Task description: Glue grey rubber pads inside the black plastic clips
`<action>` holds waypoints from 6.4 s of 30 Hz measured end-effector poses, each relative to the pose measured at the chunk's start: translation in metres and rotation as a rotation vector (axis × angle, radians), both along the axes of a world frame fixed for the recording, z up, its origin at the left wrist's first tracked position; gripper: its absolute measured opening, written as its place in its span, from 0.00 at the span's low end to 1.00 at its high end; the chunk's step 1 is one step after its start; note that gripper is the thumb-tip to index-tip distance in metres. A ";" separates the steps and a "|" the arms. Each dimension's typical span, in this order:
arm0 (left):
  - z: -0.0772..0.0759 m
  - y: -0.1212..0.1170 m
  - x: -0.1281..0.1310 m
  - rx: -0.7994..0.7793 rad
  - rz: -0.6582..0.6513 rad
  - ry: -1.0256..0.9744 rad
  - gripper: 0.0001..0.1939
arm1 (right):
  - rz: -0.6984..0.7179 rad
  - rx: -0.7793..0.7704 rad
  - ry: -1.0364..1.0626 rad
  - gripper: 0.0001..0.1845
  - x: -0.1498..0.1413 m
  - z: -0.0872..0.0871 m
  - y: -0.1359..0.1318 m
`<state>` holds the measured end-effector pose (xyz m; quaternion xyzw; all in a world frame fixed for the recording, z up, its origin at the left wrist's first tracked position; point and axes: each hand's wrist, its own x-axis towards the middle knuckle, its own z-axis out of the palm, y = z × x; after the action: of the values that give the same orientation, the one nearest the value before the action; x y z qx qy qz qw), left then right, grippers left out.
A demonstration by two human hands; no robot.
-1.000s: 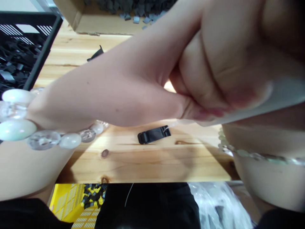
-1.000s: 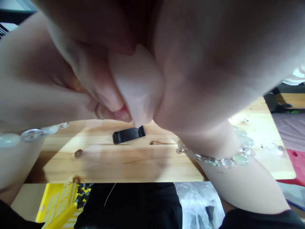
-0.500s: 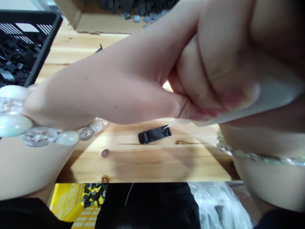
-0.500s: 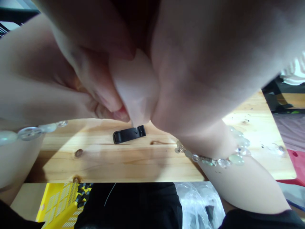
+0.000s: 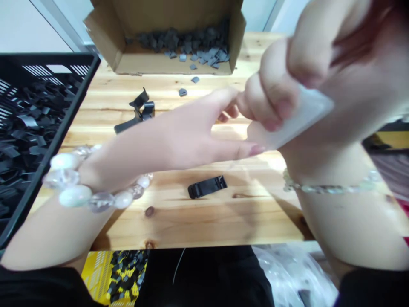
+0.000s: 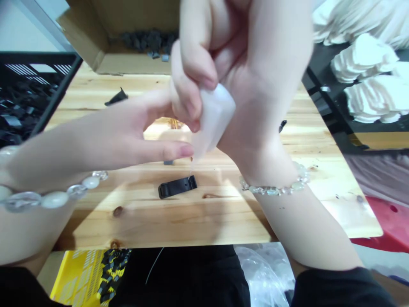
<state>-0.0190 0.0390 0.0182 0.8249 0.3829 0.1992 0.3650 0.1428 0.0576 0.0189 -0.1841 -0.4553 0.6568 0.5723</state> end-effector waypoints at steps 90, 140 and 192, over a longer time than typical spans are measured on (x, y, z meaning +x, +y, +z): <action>-0.088 -0.037 -0.020 0.485 0.292 0.304 0.06 | -0.202 0.052 -1.142 0.14 0.042 -0.083 -0.017; -0.095 -0.066 0.004 -0.639 0.267 -0.486 0.14 | -0.281 0.292 -1.029 0.02 0.020 -0.077 -0.048; -0.088 -0.068 0.004 -0.410 0.198 -0.326 0.11 | -0.334 0.364 -1.090 0.02 0.014 -0.081 -0.053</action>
<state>-0.0149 -0.0293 -0.0701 0.6494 0.4299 0.2824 0.5600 0.1565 0.0049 -0.0619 -0.4624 -0.7534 0.2802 0.3741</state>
